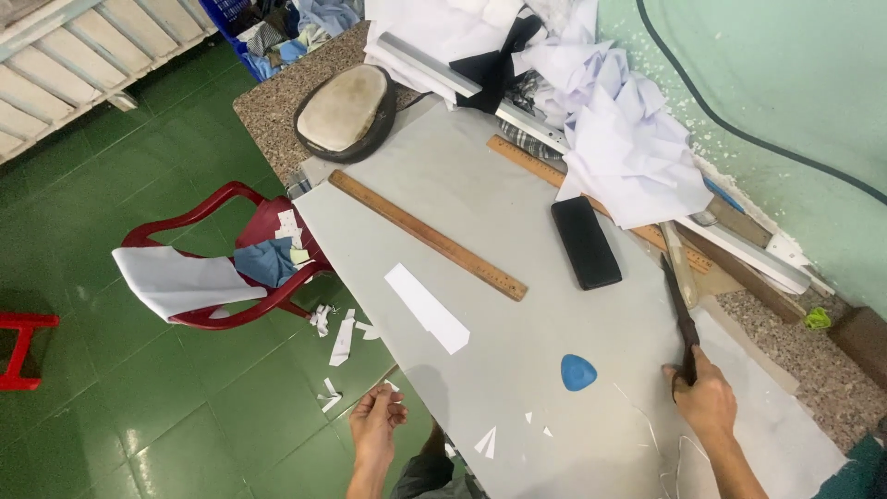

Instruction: The person uses a ruler and a blue marking tool to draw lines on a white paper pattern. They then use scissors to cut the paper along the marked lines, trimming it into a rectangular shape. Finally, the person uses an iron to press the cut paper on the table.

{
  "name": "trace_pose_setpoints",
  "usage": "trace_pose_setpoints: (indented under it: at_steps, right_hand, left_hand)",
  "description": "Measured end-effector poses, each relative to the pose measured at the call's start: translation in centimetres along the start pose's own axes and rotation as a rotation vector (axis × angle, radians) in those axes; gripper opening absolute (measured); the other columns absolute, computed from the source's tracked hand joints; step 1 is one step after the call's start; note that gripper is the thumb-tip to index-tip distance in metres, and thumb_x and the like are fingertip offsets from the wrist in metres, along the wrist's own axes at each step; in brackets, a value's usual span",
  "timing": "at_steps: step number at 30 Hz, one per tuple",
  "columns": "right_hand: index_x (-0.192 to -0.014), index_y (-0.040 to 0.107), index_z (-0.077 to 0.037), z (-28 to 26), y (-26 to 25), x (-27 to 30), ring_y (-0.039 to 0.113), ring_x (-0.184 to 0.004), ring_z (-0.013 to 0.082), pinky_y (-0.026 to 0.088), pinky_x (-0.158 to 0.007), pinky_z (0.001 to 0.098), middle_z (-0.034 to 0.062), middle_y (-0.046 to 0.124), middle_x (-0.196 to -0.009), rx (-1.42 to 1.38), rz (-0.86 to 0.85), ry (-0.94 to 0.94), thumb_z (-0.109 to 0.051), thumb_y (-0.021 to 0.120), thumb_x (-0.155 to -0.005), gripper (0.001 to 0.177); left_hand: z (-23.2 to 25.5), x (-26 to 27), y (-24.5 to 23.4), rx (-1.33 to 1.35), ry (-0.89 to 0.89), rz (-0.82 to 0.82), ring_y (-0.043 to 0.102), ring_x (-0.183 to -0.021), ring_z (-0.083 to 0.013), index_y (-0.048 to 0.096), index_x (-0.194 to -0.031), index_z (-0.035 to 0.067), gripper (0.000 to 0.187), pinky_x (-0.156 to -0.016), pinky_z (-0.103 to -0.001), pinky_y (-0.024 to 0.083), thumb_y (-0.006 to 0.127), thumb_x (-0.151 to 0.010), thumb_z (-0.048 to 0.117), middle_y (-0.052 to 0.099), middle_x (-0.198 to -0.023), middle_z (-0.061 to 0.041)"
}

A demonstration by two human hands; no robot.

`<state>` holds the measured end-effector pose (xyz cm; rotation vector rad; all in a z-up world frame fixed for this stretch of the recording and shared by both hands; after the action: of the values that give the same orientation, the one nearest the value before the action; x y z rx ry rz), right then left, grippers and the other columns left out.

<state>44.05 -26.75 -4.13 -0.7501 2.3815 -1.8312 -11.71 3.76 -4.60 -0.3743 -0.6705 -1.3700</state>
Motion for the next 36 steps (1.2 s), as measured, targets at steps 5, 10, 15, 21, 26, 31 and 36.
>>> trace_pose_setpoints:
  at_steps: [5,10,15,21,26,31,36]
  right_hand:
    - [-0.161,0.044,-0.018,0.9,1.7,0.3,0.062,-0.112,0.0434,0.052,-0.092,0.0570,0.0183,0.051,-0.134,-0.056,-0.028,-0.007,-0.035,0.056,-0.093,0.071]
    - [-0.161,0.042,-0.018,1.5,2.5,0.3,0.052,-0.126,0.0376,0.051,-0.096,0.0575,0.0170,0.051,-0.135,0.002,-0.064,-0.002,-0.033,0.049,-0.096,0.067]
    - [-0.161,0.043,-0.018,2.2,2.9,0.3,0.050,-0.130,0.0345,0.051,-0.099,0.0542,0.0154,0.051,-0.137,0.009,-0.074,-0.020,-0.032,0.051,-0.097,0.066]
    - [-0.150,0.058,-0.009,2.1,3.0,0.8,0.058,-0.121,0.0430,0.052,-0.099,0.0530,0.0244,0.058,-0.129,-0.058,0.046,-0.215,-0.021,0.063,-0.089,0.062]
    - [-0.141,0.062,0.006,-2.0,-0.6,4.8,0.049,-0.130,0.0482,0.045,-0.107,0.0565,0.0305,0.057,-0.132,-0.121,0.411,-0.377,-0.019,0.065,-0.093,0.054]
    - [-0.137,0.061,0.004,-8.7,-1.4,11.3,0.058,-0.122,0.0457,0.048,-0.108,0.0539,0.0272,0.058,-0.132,-0.113,0.658,-0.663,-0.013,0.072,-0.094,0.047]
    - [-0.136,0.061,0.007,-13.1,2.7,14.9,0.063,-0.115,0.0427,0.052,-0.103,0.0495,0.0267,0.063,-0.127,-0.159,0.617,-0.698,-0.028,0.073,-0.090,0.059]
  left_hand:
    - [-1.5,0.6,-0.4,-0.012,-0.041,-0.017,0.060,-0.054,-0.0259,0.069,-0.095,-0.002,0.010,-0.050,-0.035,0.047,0.068,-0.097,0.008,0.071,-0.079,-0.021]
    - [-0.9,0.9,0.0,-0.001,-0.028,-0.047,0.061,-0.055,-0.0261,0.069,-0.097,-0.003,0.010,-0.050,-0.036,0.048,0.068,-0.097,0.007,0.072,-0.080,-0.021]
    - [-0.7,0.6,0.6,0.005,-0.016,-0.082,0.061,-0.055,-0.0257,0.069,-0.096,-0.003,0.011,-0.049,-0.035,0.048,0.069,-0.096,0.008,0.071,-0.079,-0.021]
    - [-0.8,0.3,1.3,0.001,-0.030,-0.096,0.061,-0.055,-0.0258,0.069,-0.097,-0.003,0.011,-0.050,-0.035,0.048,0.069,-0.097,0.008,0.072,-0.080,-0.021]
    - [-0.3,0.4,2.8,-0.009,-0.037,-0.137,0.062,-0.054,-0.0252,0.069,-0.096,-0.002,0.011,-0.049,-0.034,0.049,0.069,-0.097,0.009,0.072,-0.078,-0.020]
    - [1.1,0.1,5.0,-0.032,-0.059,-0.161,0.061,-0.053,-0.0245,0.070,-0.093,-0.001,0.012,-0.048,-0.034,0.048,0.071,-0.097,0.010,0.073,-0.078,-0.019]
    - [4.9,-3.0,8.2,-0.056,-0.012,-0.216,0.062,-0.052,-0.0219,0.070,-0.092,0.000,0.013,-0.045,-0.031,0.049,0.072,-0.096,0.012,0.073,-0.079,-0.018]
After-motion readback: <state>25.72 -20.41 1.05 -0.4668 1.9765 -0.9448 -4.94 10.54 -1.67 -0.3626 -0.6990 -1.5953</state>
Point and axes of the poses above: each hand's wrist, its own x-axis away from the middle knuckle, its own y-axis out of the palm, z = x × y, the point moved 9 cm from there along -x, towards the middle knuckle
